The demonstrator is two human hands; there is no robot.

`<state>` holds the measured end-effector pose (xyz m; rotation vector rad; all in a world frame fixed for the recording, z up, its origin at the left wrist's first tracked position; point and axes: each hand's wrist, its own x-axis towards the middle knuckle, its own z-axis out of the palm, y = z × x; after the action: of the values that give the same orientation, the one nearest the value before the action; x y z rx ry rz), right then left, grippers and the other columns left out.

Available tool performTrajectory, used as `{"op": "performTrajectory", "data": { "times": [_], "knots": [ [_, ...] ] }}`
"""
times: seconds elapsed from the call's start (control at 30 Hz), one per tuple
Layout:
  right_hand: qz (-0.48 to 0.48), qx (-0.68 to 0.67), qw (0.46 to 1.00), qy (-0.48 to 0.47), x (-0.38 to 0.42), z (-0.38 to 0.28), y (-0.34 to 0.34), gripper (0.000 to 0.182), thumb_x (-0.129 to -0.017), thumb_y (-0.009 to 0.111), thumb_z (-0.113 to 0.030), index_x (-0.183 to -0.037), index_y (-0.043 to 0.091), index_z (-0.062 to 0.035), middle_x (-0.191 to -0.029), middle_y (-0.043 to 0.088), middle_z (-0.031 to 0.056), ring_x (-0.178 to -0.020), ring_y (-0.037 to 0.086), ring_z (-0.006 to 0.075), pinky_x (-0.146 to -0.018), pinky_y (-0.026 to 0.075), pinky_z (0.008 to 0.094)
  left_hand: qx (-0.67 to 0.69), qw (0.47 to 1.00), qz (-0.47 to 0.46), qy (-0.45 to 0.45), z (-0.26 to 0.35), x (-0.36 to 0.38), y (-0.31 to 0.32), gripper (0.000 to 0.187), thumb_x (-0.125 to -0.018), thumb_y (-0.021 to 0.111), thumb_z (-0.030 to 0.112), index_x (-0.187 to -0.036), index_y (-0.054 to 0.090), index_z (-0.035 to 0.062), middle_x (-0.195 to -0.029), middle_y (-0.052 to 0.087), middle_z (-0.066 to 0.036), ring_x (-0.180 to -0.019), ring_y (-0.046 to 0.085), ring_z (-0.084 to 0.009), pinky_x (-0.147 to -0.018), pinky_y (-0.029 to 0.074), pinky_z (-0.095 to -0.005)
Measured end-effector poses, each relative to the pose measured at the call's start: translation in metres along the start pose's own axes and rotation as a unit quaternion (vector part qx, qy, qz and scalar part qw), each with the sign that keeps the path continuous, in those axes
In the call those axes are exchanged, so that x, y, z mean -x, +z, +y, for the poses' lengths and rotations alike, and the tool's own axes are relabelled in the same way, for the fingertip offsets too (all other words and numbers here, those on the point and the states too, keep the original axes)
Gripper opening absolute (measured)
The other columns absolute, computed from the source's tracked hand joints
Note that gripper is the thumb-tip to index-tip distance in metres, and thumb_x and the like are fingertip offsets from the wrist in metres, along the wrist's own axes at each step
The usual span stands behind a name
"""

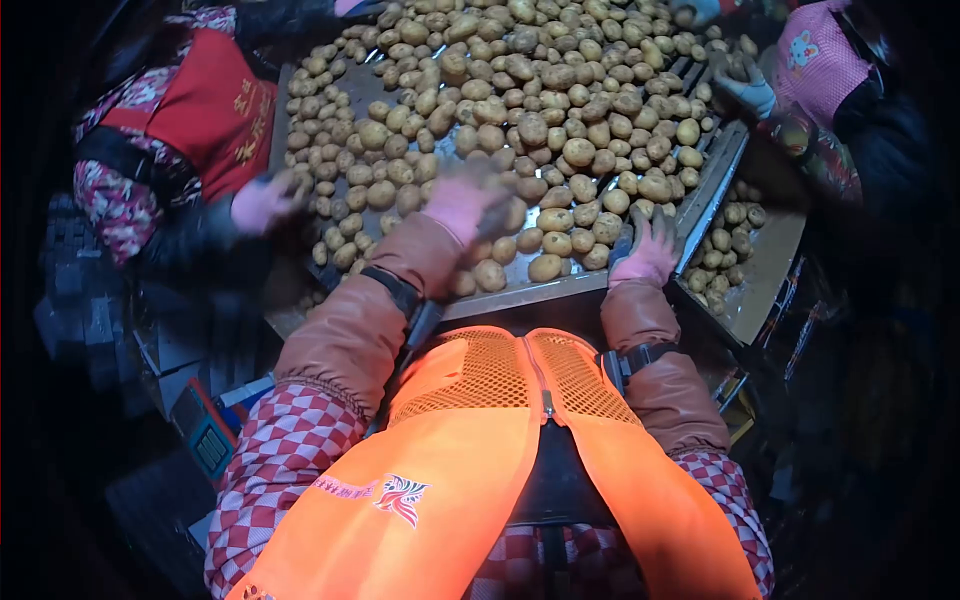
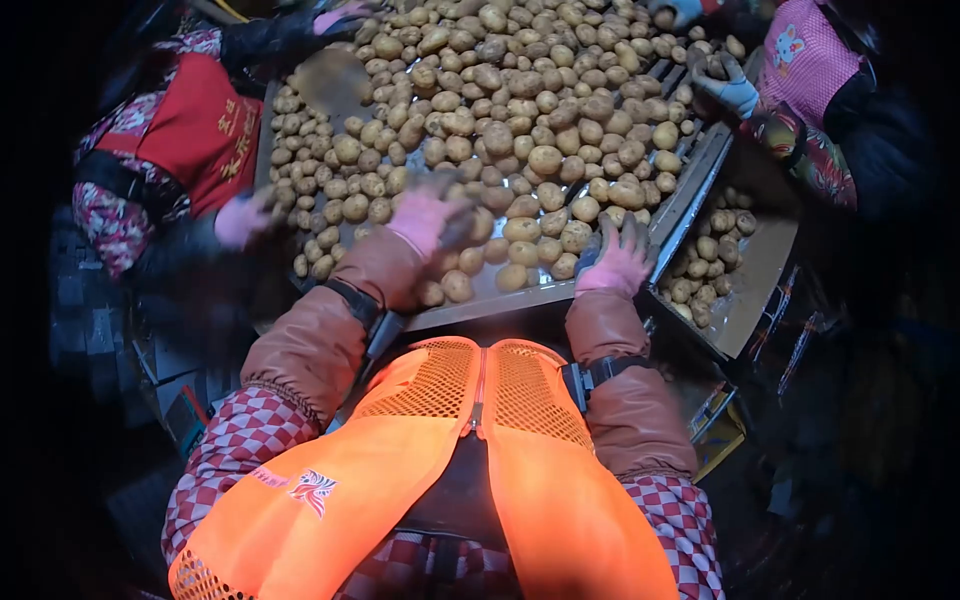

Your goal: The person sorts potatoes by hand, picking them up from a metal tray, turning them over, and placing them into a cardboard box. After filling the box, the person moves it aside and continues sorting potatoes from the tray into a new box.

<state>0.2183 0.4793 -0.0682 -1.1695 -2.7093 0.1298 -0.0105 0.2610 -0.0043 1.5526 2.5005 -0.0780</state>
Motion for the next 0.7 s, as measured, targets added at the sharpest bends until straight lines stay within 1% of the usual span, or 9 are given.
{"op": "performTrajectory", "data": {
  "times": [0.1, 0.27, 0.37, 0.4, 0.43, 0.47, 0.5, 0.6, 0.7],
  "knots": [
    [0.035, -0.008, 0.999, -0.004, 0.002, 0.007, 0.014, 0.063, -0.073, 0.071, -0.026, -0.133, 0.057, -0.0323, -0.151, 0.043, -0.0007, -0.143, 0.034, 0.0239, -0.12, 0.018, 0.0508, 0.023, 0.972, 0.224, -0.068, -0.048, -0.004, 0.022, 0.032, -0.092, 0.062, 0.036, -0.121, 0.068, 0.0247, -0.145, 0.048, -0.018, -0.129, 0.049, -0.039, -0.111, 0.034, -0.0533],
    [0.063, -0.031, 0.998, -0.003, -0.002, 0.0, 0.005, 0.06, -0.071, 0.071, -0.024, -0.129, 0.06, -0.0298, -0.148, 0.045, 0.0008, -0.142, 0.036, 0.0257, -0.12, 0.018, 0.0504, 0.062, 0.909, 0.162, -0.379, -0.092, -0.014, 0.008, 0.045, -0.084, 0.065, 0.029, -0.129, 0.062, 0.0281, -0.143, 0.05, -0.014, -0.129, 0.049, -0.0359, -0.104, 0.039, -0.0536],
    [0.029, -0.036, 0.999, 0.012, 0.001, -0.007, -0.01, 0.061, -0.068, 0.07, -0.017, -0.127, 0.06, -0.0281, -0.147, 0.046, 0.0021, -0.14, 0.037, 0.0276, -0.12, 0.019, 0.0497, -0.068, 0.913, 0.326, -0.236, -0.066, -0.01, 0.005, 0.038, -0.081, 0.065, 0.024, -0.12, 0.066, 0.0215, -0.131, 0.058, -0.013, -0.119, 0.055, -0.0345, -0.098, 0.042, -0.0501],
    [0.031, -0.037, 0.999, 0.011, 0.0, -0.007, -0.009, 0.062, -0.068, 0.07, -0.017, -0.128, 0.06, -0.0283, -0.147, 0.046, 0.0021, -0.14, 0.037, 0.0276, -0.12, 0.018, 0.0498, 0.034, 0.927, 0.346, -0.138, -0.038, -0.018, -0.017, 0.029, -0.078, 0.065, 0.02, -0.107, 0.068, 0.0174, -0.12, 0.061, -0.01, -0.109, 0.058, -0.033, -0.091, 0.044, -0.0482],
    [0.032, -0.035, 0.999, 0.009, 0.0, -0.007, -0.008, 0.063, -0.067, 0.07, -0.017, -0.128, 0.06, -0.0284, -0.147, 0.046, 0.0021, -0.14, 0.037, 0.0276, -0.12, 0.018, 0.0499, 0.085, 0.966, 0.226, -0.09, -0.012, -0.031, -0.032, 0.021, -0.075, 0.066, 0.018, -0.096, 0.067, 0.0165, -0.109, 0.062, -0.006, -0.103, 0.06, -0.0311, -0.085, 0.045, -0.0464],
    [0.031, -0.033, 0.999, 0.005, 0.001, -0.005, -0.009, 0.065, -0.066, 0.07, -0.017, -0.129, 0.06, -0.0285, -0.147, 0.046, 0.0021, -0.14, 0.037, 0.0275, -0.12, 0.018, 0.05, 0.102, 0.984, 0.142, -0.014, 0.01, -0.033, -0.035, 0.039, -0.082, 0.067, 0.021, -0.121, 0.065, 0.0142, -0.128, 0.061, -0.015, -0.125, 0.052, -0.0366, -0.106, 0.038, -0.053],
    [0.023, -0.038, 0.999, 0.007, 0.002, -0.005, -0.01, 0.065, -0.066, 0.071, -0.017, -0.13, 0.06, -0.0286, -0.147, 0.046, 0.0023, -0.141, 0.036, 0.0275, -0.121, 0.018, 0.0499, 0.077, 0.966, 0.234, 0.085, 0.025, -0.04, -0.016, 0.043, -0.083, 0.068, 0.024, -0.125, 0.061, 0.0169, -0.134, 0.056, -0.013, -0.13, 0.048, -0.036, -0.11, 0.032, -0.0592],
    [0.015, -0.037, 0.999, 0.007, 0.001, -0.005, -0.012, 0.068, -0.066, 0.071, -0.017, -0.132, 0.059, -0.029, -0.147, 0.045, 0.0026, -0.141, 0.036, 0.0274, -0.121, 0.017, 0.0497, 0.083, 0.958, 0.168, 0.215, 0.035, -0.073, -0.012, 0.049, -0.086, 0.066, 0.037, -0.132, 0.057, 0.0239, -0.143, 0.05, -0.01, -0.136, 0.043, -0.0344, -0.113, 0.025, -0.0633],
    [-0.005, 0.006, 1.0, 0.012, 0.002, -0.002, -0.004, 0.073, -0.066, 0.072, -0.018, -0.136, 0.055, -0.03, -0.149, 0.044, 0.0029, -0.142, 0.035, 0.0264, -0.122, 0.015, 0.0492, -0.025, 0.971, 0.184, 0.151, -0.011, -0.083, -0.012, 0.046, -0.088, 0.062, 0.041, -0.132, 0.058, 0.0261, -0.147, 0.047, -0.009, -0.139, 0.037, -0.0354, -0.111, 0.025, -0.0641]
  ]
}}
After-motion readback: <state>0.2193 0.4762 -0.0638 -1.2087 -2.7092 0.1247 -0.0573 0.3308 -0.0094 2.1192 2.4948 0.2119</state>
